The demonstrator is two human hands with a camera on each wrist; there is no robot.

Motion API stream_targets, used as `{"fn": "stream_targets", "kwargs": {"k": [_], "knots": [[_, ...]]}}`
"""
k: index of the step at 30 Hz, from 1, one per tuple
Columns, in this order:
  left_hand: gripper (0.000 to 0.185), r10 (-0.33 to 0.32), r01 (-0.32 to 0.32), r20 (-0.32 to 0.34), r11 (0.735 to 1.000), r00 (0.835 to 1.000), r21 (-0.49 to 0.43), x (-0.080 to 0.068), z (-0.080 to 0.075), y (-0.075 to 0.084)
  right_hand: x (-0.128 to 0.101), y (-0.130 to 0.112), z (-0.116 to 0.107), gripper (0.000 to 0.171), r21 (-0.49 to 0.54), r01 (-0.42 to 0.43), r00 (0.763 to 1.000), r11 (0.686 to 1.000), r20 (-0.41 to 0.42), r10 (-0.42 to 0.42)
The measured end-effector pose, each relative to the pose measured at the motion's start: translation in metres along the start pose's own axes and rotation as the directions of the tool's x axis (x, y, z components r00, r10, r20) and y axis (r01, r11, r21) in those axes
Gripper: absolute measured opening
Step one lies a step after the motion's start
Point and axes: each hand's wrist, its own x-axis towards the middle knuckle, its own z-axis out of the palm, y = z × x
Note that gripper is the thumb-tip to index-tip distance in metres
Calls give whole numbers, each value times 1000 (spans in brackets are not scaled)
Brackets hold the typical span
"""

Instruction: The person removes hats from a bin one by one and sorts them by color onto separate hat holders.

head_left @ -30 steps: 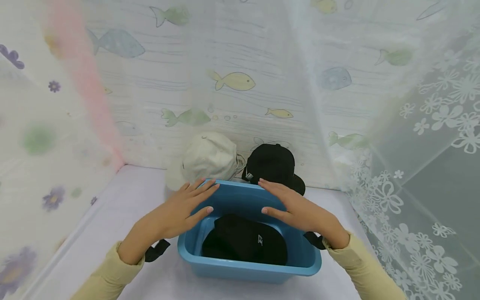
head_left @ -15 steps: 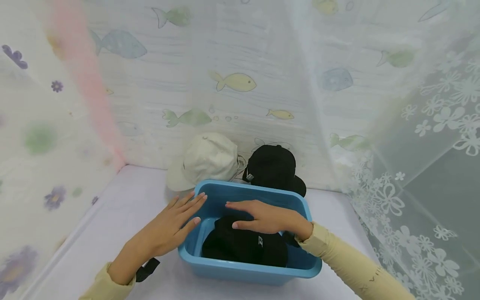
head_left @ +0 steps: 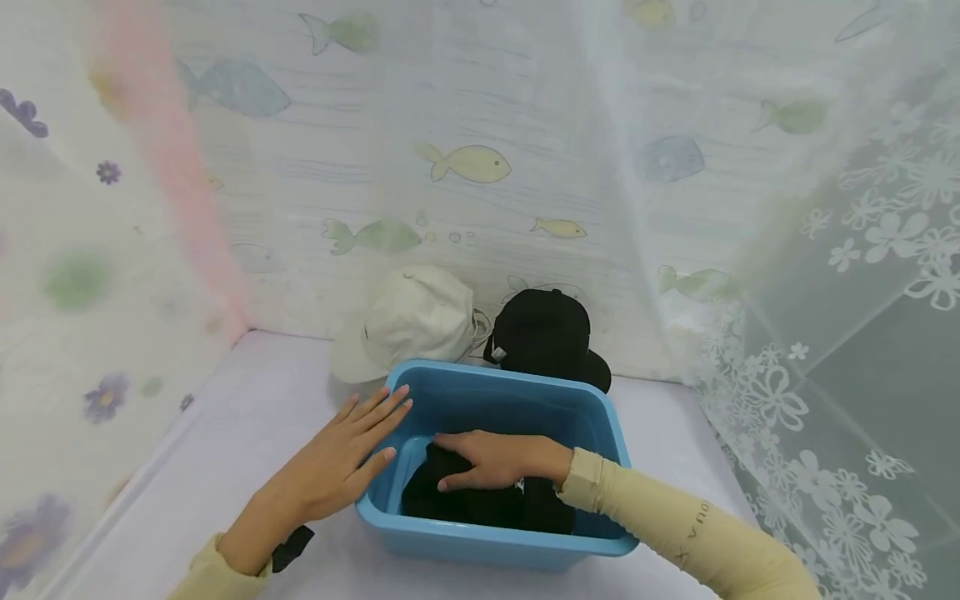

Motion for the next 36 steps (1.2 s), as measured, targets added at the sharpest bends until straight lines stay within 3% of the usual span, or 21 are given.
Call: {"fn": "stream_targets", "kwargs": {"k": [2,8,9,13,17,23,27,36], "knots": [[58,36,-36,-15,999,999,9,0,1,-2,6,10,5,79,-28,3,1000,1000,6,-3],[62,148,-148,-36,989,988,8,0,4,-14,8,10,12,84,-65,-33,999,997,-5,33],[62,161,-160,-38,987,986,7,0,6,-16,4,0,9,81,-56,-56,998,997,-8,55],[63,195,-194,-60,981,979,16,0,10,-20,6,-1,13,73,-95,-106,994,990,-41,103],[63,197,-196,-78,980,977,16,0,12,-21,7,-2,14,59,-94,-109,993,990,-53,104],[64,198,-195,-83,980,977,41,-4,11,-21,10,-4,17,57,-159,-121,992,980,-67,112],[65,198,-195,-79,980,977,40,-5,10,-21,12,-4,18,45,-184,-129,990,974,-88,114],[64,209,-207,-92,978,974,34,-4,11,-23,3,-8,7,32,-120,-152,980,981,-145,134]]}}
